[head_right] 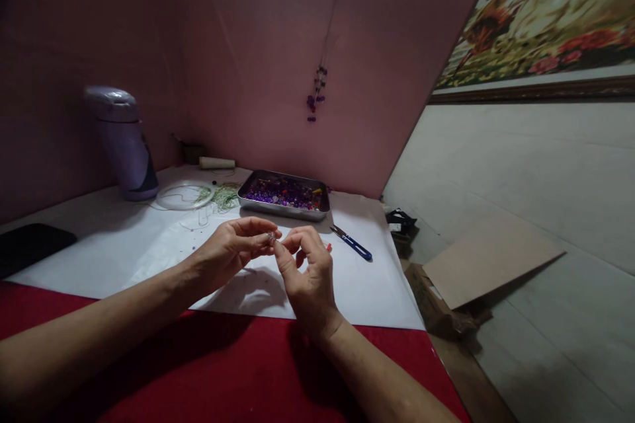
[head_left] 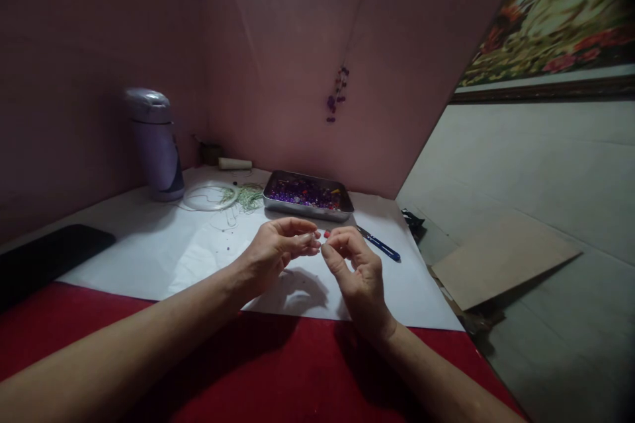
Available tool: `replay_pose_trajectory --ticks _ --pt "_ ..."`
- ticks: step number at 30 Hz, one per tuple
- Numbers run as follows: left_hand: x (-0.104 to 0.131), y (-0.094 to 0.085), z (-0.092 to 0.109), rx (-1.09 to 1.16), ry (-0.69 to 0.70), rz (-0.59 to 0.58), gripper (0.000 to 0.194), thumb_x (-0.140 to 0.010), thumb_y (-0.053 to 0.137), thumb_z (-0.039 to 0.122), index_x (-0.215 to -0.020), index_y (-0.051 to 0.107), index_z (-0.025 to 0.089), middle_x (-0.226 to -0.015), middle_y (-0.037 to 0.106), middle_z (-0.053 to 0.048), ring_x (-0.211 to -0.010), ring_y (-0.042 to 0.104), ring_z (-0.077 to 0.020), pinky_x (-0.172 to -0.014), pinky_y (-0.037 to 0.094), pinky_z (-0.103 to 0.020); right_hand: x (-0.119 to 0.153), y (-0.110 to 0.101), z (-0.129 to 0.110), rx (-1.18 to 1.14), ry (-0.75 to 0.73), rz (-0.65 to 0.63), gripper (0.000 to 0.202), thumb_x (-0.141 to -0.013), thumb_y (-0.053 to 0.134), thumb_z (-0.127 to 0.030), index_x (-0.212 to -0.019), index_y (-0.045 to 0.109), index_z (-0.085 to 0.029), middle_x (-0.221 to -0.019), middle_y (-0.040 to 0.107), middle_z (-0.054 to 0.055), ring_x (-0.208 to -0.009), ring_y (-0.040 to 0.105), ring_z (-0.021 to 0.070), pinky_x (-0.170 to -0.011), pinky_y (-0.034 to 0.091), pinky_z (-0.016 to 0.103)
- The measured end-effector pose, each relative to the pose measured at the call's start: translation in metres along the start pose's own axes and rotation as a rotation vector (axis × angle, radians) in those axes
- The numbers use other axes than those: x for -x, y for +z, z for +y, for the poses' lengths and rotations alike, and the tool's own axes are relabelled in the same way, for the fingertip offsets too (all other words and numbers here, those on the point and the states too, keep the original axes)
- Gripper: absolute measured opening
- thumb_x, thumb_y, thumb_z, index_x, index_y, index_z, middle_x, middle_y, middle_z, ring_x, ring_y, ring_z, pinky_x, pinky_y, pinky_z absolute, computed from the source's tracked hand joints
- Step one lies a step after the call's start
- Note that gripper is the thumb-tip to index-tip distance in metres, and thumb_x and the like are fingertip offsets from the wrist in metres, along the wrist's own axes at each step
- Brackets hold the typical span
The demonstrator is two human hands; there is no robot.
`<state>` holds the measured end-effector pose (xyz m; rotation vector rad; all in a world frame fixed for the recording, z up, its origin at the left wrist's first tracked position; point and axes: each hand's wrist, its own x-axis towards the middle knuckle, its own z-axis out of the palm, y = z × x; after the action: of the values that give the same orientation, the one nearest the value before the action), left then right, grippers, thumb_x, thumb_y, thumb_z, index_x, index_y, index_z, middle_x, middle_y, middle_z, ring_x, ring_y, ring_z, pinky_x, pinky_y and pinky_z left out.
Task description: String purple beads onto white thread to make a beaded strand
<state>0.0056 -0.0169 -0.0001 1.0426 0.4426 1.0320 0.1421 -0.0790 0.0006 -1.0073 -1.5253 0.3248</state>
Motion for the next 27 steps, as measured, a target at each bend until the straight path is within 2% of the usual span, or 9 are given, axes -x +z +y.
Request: replay_pose_trajectory --ticks 6,12,27 --pt "0.0005 -0.0013 -0.0002 -0.071 0.012 0.027 0.019 -0.062 0.074 0.014 -0.080 0.067 0.013 -0.081 0.067 -0.004 -0.066 0.059 -0.0105 -0.064 0.044 -0.025 -0.0028 0.0001 0.0032 -0.044 0.139 -0.084 0.020 -0.079 0.056 -0.024 -0.061 0.051 -0.018 -0.065 0.048 -0.001 -0.062 0.045 0.0132 -0.058 0.037 0.026" --pt "-0.0002 -0.0012 -0.0012 -0.079 0.015 0.031 0.019 -0.062 0.075 0.014 -0.079 0.067 0.012 -0.078 0.066 -0.004 -0.064 0.057 -0.0098 -0.064 0.042 -0.024 -0.0052 0.0017 0.0043 -0.149 0.299 -0.108 0.018 -0.074 0.058 -0.025 -0.059 0.051 -0.017 -0.060 0.047 -0.003 -0.056 0.040 0.0110 -0.054 0.034 0.025" --pt "0.0002 -0.0005 -0.0012 -0.102 0.012 0.010 0.018 -0.060 0.076 0.015 -0.077 0.068 0.012 -0.075 0.065 -0.003 -0.064 0.055 -0.0096 -0.065 0.041 -0.025 -0.0048 0.0033 0.0060 -0.185 0.323 -0.096 0.017 -0.074 0.059 -0.027 -0.062 0.055 -0.016 -0.061 0.051 -0.001 -0.058 0.044 0.0116 -0.056 0.035 0.025"
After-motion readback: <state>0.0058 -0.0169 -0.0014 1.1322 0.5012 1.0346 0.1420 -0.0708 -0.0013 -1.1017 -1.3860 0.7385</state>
